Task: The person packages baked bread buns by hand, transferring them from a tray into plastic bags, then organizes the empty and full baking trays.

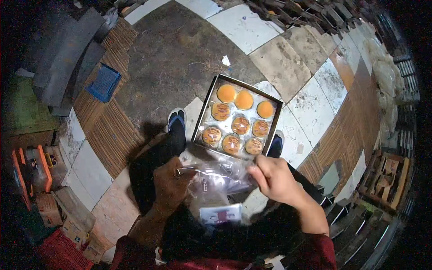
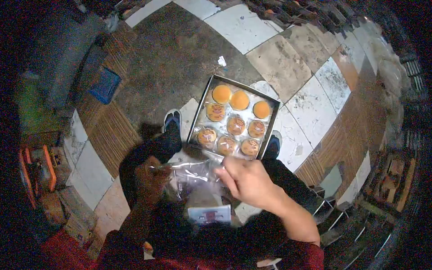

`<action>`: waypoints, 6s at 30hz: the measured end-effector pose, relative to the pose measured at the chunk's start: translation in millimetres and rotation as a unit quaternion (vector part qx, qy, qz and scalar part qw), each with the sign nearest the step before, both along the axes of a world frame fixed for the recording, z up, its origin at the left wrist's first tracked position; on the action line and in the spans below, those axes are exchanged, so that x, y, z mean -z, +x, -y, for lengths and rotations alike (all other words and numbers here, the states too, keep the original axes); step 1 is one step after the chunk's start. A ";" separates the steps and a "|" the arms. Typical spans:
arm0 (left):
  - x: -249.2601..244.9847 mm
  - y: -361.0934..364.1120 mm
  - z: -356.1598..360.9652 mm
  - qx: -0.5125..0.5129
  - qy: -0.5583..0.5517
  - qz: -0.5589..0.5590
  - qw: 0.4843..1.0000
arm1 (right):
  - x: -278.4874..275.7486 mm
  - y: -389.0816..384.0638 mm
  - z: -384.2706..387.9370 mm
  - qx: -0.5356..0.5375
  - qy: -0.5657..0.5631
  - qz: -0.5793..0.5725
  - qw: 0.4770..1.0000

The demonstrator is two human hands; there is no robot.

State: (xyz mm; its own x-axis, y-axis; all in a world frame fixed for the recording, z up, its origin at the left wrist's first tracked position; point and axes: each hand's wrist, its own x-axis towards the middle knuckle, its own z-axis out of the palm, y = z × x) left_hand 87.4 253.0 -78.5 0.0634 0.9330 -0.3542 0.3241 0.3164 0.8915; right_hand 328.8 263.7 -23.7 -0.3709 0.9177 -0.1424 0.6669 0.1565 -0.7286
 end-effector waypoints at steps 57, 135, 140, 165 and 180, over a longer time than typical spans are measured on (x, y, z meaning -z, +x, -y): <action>-138.8 37.9 108.1 -0.038 0.102 0.426 0.898 | -28.0 -105.2 201.6 0.034 0.146 -0.419 0.896; -89.3 -48.2 173.9 -0.035 0.492 0.106 0.864 | -37.2 -115.7 204.4 0.145 0.267 -0.210 0.929; -129.9 -42.7 163.0 0.042 0.343 0.029 0.938 | -72.2 -115.1 182.8 0.094 0.141 -0.174 0.970; -124.0 -62.5 198.0 -0.436 -0.003 0.308 0.846 | -54.0 -44.5 46.8 0.210 0.385 0.161 0.884; -96.5 1.7 188.2 -0.175 -0.071 0.464 0.866 | 116.4 -69.6 247.5 -0.109 0.107 0.209 0.966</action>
